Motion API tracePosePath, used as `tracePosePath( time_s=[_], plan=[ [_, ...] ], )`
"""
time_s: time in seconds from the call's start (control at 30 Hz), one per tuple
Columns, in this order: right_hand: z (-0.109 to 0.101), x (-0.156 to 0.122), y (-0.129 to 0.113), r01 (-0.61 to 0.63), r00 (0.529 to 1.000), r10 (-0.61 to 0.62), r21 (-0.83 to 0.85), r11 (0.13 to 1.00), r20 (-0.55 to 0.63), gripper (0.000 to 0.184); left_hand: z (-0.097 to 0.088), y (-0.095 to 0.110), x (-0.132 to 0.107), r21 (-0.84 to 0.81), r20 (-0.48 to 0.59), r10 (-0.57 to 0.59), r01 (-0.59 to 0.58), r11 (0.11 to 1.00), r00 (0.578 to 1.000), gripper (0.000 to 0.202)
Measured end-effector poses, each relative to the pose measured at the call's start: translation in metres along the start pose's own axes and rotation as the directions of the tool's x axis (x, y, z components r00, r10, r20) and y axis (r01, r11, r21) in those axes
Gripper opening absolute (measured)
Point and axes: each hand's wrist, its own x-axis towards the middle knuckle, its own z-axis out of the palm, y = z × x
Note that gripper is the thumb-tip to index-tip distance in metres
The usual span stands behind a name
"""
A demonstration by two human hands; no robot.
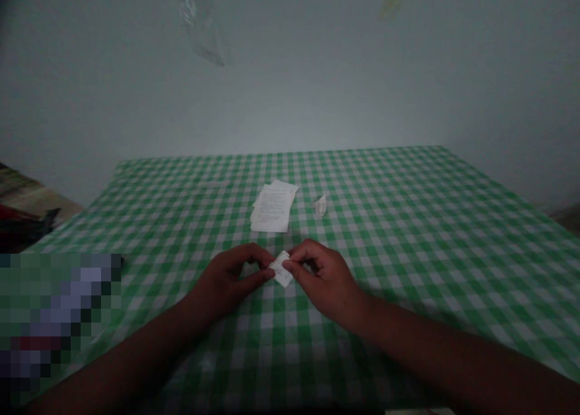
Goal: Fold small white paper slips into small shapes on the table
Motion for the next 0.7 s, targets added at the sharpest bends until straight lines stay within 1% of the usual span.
tracePosePath(
  time_s=[0.07,0.23,0.37,0.47,0.6,0.7],
  plan=[
    [0.0001,0.0004,-0.0004,-0.001,1.0,0.001,0.011,1.0,-0.009,0.011,-0.0003,0.0001,-0.0003,-0.004,-0.008,0.009,-0.009,1.0,1.0,0.006],
    [0.0001,-0.0002,-0.0005,0.021,1.0,-0.021,0.004,1.0,-0.008,0.009,-0.0009,0.0013,-0.0018,-0.003,-0.016,0.089,-0.089,0.996,0.996,0.001],
    [0.0015,-0.0011,-0.0002,0.028,1.0,-0.028,-0.004,1.0,-0.01,0.009,0.0008,0.0006,-0.004,0.028,-0.03,0.059,-0.059,0.998,0.998,0.007],
    [0.0032,-0.0025,-0.0006,0.004,1.0,-0.004,0.001,1.0,-0.026,0.01,0.0028,-0.0018,-0.0059,-0.01,-0.039,0.035,-0.035,0.999,0.999,0.009],
    [0.0049,-0.0041,-0.0016,-0.037,0.999,0.038,0.029,0.999,-0.036,0.012,0.0033,-0.003,-0.0062,-0.06,-0.019,-0.002,0.001,0.998,1.0,0.009],
    [0.0051,-0.004,-0.0031,-0.059,0.998,0.06,0.043,0.997,-0.031,0.013,0.0015,0.0005,-0.0051,-0.012,-0.004,-0.014,0.014,1.0,1.0,0.008]
  ],
)
